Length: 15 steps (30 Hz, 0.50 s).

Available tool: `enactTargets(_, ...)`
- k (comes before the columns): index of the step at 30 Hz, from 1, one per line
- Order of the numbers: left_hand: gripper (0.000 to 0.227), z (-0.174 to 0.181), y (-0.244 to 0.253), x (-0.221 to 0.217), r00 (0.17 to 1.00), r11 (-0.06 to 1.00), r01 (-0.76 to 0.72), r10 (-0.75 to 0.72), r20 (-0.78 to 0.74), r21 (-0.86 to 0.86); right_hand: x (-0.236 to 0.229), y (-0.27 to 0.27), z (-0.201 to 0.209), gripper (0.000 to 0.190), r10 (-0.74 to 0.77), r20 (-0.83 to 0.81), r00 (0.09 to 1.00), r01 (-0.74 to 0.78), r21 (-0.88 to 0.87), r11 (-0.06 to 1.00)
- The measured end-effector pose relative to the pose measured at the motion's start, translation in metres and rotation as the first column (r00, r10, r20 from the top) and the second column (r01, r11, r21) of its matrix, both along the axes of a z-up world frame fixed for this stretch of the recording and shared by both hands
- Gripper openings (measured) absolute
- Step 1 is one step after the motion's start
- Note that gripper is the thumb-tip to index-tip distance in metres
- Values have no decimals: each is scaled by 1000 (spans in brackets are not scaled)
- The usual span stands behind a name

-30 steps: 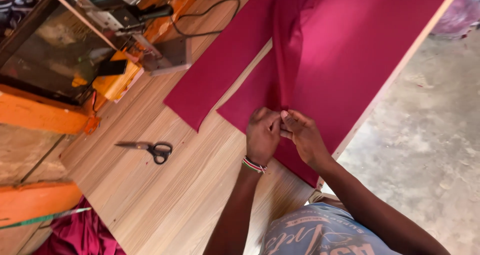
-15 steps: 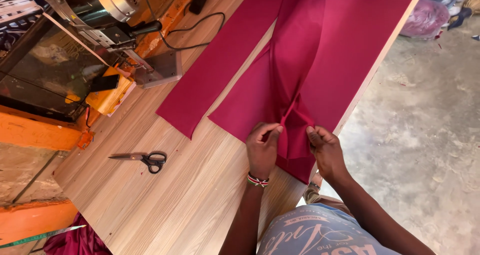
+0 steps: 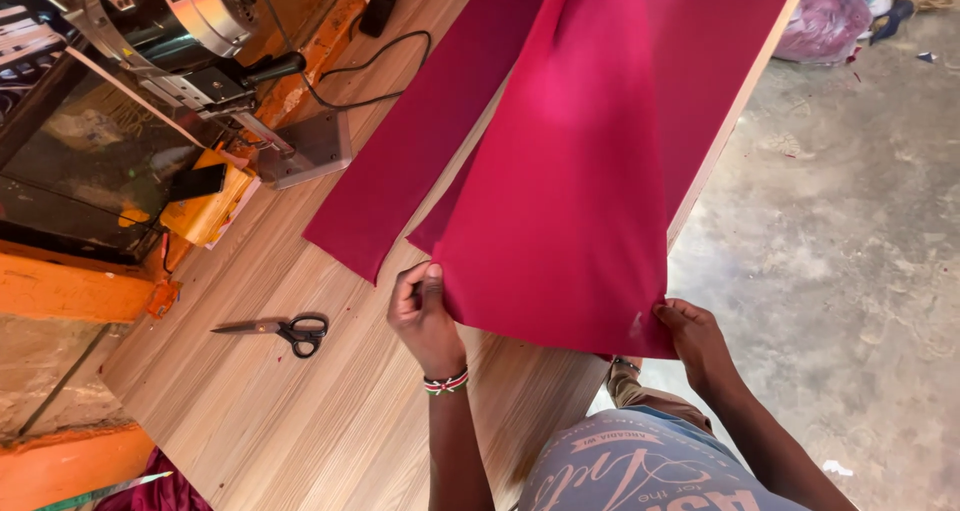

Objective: Fold a long strip of pink fabric in half lengthwise on a wooden workbench

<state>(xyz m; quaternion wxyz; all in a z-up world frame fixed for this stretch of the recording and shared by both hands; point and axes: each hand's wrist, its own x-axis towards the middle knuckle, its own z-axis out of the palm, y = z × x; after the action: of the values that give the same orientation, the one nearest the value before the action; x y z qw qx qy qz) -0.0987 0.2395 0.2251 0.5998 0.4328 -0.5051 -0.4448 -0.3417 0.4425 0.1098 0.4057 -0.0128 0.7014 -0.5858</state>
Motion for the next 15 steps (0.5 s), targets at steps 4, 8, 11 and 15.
enactTargets(4, 3, 10, -4, 4, 998, 997, -57, 57, 0, 50, 9, 12, 4, 21, 118, -31, 992, -116, 71, 991)
enactTargets(8, 1, -20, -34, 12, 992, 992, -113, 110, 61, 53, 1, 41, -57, 22, 318, -109, 942, -292, 206, 934)
enactTargets(11, 5, -96, -88, 31, 984, 997, -80, 78, 159, 2, 24, 30, 17, 25, 425, -69, 903, -387, 299, 872)
enactTargets(15, 2, -203, -157, 39, 981, 999, -33, 35, 192, -13, 31, 31, -3, 27, 548, -39, 835, -512, 310, 801)
